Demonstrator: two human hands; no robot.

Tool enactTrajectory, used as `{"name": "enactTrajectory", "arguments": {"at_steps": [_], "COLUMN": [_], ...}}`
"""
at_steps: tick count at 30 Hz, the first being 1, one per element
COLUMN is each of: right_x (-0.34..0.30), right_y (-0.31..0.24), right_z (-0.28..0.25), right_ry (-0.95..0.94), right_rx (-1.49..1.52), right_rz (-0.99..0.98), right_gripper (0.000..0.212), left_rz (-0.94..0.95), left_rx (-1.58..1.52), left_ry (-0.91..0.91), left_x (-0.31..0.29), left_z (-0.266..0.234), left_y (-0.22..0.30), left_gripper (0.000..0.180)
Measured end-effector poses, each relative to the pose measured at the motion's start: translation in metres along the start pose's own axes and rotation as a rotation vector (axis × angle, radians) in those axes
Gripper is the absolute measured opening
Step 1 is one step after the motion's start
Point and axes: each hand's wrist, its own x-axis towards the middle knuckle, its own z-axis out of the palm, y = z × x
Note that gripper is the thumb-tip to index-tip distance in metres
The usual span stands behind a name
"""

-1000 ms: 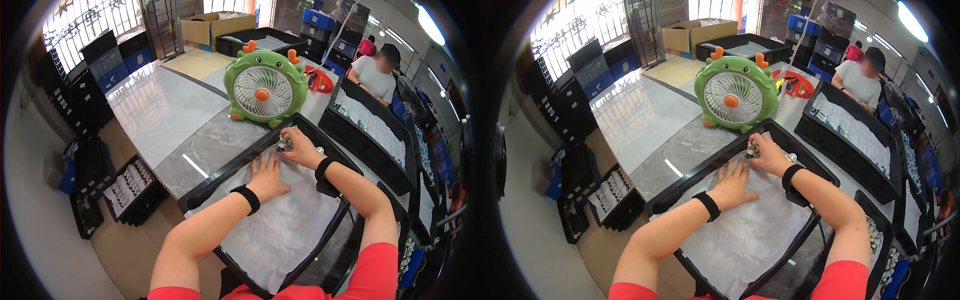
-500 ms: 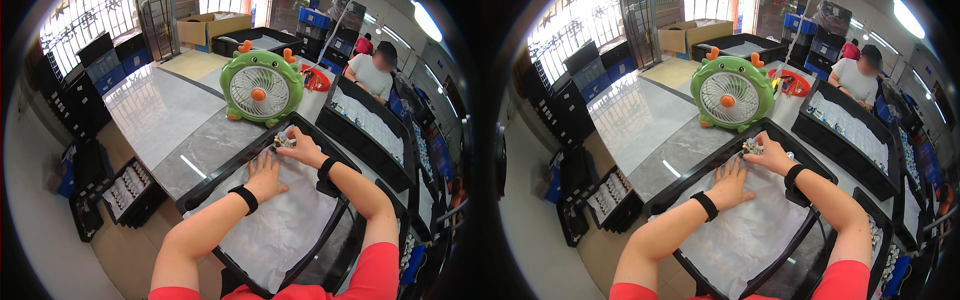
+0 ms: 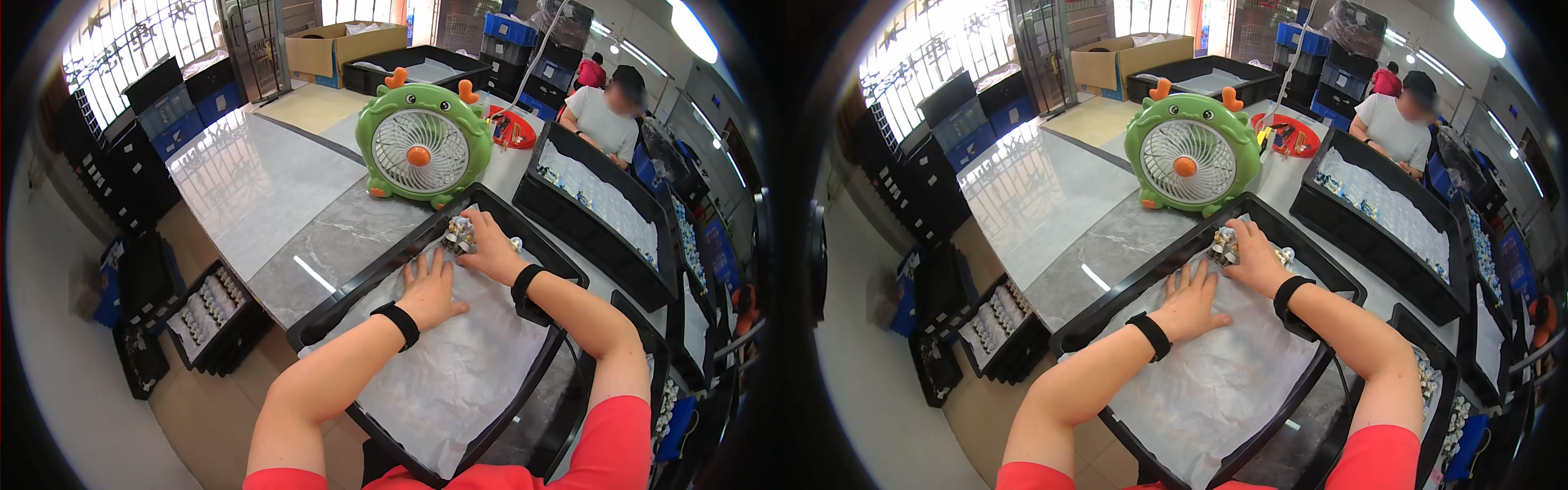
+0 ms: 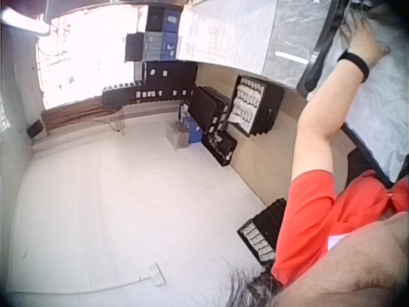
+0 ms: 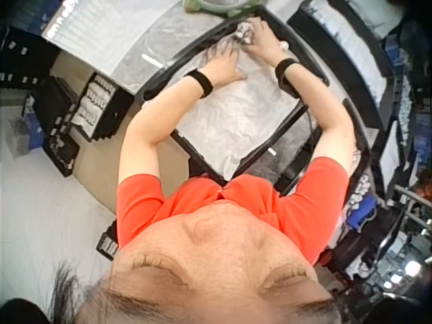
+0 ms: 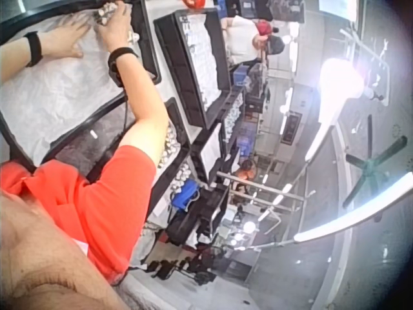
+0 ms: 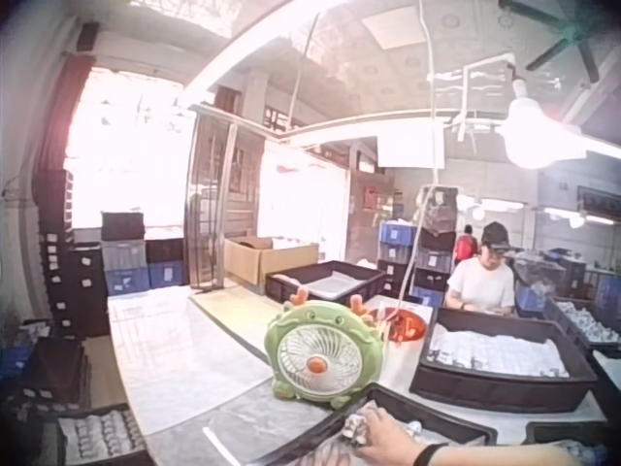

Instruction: The person unwraps small figurines from plastic packaging and arranges them in a black tray. They then pick up individual figurines and use a red tool to apply a substance to the base of each figure before placing them back into the tray.

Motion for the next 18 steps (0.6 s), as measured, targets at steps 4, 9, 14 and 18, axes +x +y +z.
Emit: {"name": "enactTrajectory", "arguments": {"at_steps": [4, 9, 14, 18], "right_x": [0.002, 0.007, 0.02, 0.027], "right_y": [0.006, 0.0, 0.019, 0.029], "right_z": [0.007, -0.009, -0.013, -0.006], "right_ry": [0.018, -0.049, -0.087, -0.042], "right_rx": [-0.018, 0.066, 0.201, 0.205], "right_rz": [0.061, 0.118, 0.271, 0.219], "right_gripper": [0.083, 0.08, 0.065, 0.053], "left_rz": [0.0, -0.008, -0.008, 0.005], "left_rx": [-0.004, -0.026, -0.011, 0.008], "left_ry": [-0.001, 0.004, 0.009, -0.003], "left_x": [0.001, 0.001, 0.001, 0.002], "left_z": [0.0, 0.0, 0.0, -0.001], "left_y": [0.0, -0.003, -0.002, -0.001], "left_gripper": [0.089, 0.09, 0.09, 0.09]}}
